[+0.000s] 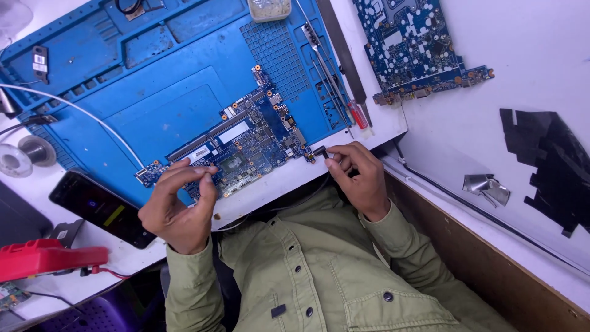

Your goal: The person uses a multimeter to test a blue circuit board on a workbench. They connect the multimeter probes to various points on the board, flip the board over to test the other side, and then flip it back to continue testing.

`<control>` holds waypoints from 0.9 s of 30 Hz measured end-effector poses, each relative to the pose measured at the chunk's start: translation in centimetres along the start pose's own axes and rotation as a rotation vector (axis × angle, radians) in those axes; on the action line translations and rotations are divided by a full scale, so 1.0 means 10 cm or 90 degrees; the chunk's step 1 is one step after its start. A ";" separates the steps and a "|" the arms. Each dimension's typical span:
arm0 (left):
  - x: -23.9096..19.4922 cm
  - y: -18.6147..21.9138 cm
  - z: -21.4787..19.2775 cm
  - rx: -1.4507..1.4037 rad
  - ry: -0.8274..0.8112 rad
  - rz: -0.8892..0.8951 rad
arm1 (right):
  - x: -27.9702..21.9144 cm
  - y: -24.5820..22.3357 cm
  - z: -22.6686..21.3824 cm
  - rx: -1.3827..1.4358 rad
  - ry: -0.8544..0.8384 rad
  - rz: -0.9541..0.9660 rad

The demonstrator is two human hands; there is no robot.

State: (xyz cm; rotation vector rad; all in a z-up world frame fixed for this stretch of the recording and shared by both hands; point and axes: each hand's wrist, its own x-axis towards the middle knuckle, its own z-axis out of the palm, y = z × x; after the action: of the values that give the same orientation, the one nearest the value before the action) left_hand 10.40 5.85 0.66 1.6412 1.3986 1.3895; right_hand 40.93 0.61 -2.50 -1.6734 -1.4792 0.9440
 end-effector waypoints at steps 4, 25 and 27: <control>0.06 0.26 0.03 -0.006 0.020 0.016 | -0.01 0.03 0.00 0.020 -0.012 -0.009; -0.05 1.57 0.03 0.028 0.053 0.287 | -0.04 -0.17 0.07 -0.096 -0.041 -0.027; -0.11 1.54 0.02 -0.020 0.189 0.265 | 0.01 -0.14 0.10 -0.090 -0.021 -0.045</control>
State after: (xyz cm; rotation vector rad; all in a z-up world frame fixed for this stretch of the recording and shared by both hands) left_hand 16.00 0.31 13.99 1.8331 1.2194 1.9476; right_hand 39.36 0.88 -1.75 -1.6994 -1.6502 0.8492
